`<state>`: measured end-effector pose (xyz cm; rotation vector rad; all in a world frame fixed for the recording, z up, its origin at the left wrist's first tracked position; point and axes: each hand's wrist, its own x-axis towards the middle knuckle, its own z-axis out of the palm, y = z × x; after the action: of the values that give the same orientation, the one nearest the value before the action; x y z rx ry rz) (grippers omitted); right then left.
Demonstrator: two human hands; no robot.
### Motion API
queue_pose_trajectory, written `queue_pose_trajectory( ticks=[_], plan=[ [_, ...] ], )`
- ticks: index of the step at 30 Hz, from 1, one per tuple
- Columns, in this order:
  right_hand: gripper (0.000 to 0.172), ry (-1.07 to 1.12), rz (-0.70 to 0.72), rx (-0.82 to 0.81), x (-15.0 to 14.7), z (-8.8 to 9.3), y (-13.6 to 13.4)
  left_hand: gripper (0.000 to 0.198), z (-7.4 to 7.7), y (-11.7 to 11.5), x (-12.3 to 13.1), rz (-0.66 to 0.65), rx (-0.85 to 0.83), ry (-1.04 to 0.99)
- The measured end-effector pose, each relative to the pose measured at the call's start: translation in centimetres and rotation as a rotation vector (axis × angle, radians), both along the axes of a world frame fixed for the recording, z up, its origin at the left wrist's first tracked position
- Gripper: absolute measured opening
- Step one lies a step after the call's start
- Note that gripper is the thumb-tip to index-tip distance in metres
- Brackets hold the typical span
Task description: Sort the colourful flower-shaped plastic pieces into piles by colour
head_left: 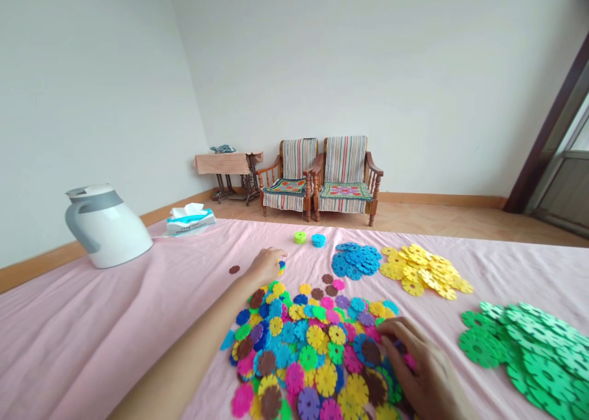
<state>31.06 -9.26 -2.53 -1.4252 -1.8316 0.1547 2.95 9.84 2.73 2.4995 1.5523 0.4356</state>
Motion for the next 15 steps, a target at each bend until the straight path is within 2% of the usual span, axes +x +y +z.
queue_pose_trajectory(
  ticks=[3,5,7,10,15],
  plan=[
    [0.018,-0.005,-0.001,0.005,0.1,0.0,0.0,0.043,-1.3,1.4,-1.4,0.132,0.007,0.051],
    [0.018,-0.015,-0.006,0.002,0.1,0.0,0.1,0.042,-1.8,1.2,-1.6,0.129,0.003,0.07],
    [0.018,-0.024,-0.008,-0.015,0.1,-0.2,0.1,0.04,-1.8,0.4,-1.4,0.058,-0.006,0.075],
    [0.021,-0.026,0.003,-0.049,0.1,-0.3,0.0,0.043,-0.9,-1.5,-0.7,-0.097,-0.036,0.064],
    [0.023,-0.013,-0.05,-0.021,0.7,0.6,0.0,0.037,1.1,-6.2,0.0,-0.33,0.039,-0.077]
  ],
)
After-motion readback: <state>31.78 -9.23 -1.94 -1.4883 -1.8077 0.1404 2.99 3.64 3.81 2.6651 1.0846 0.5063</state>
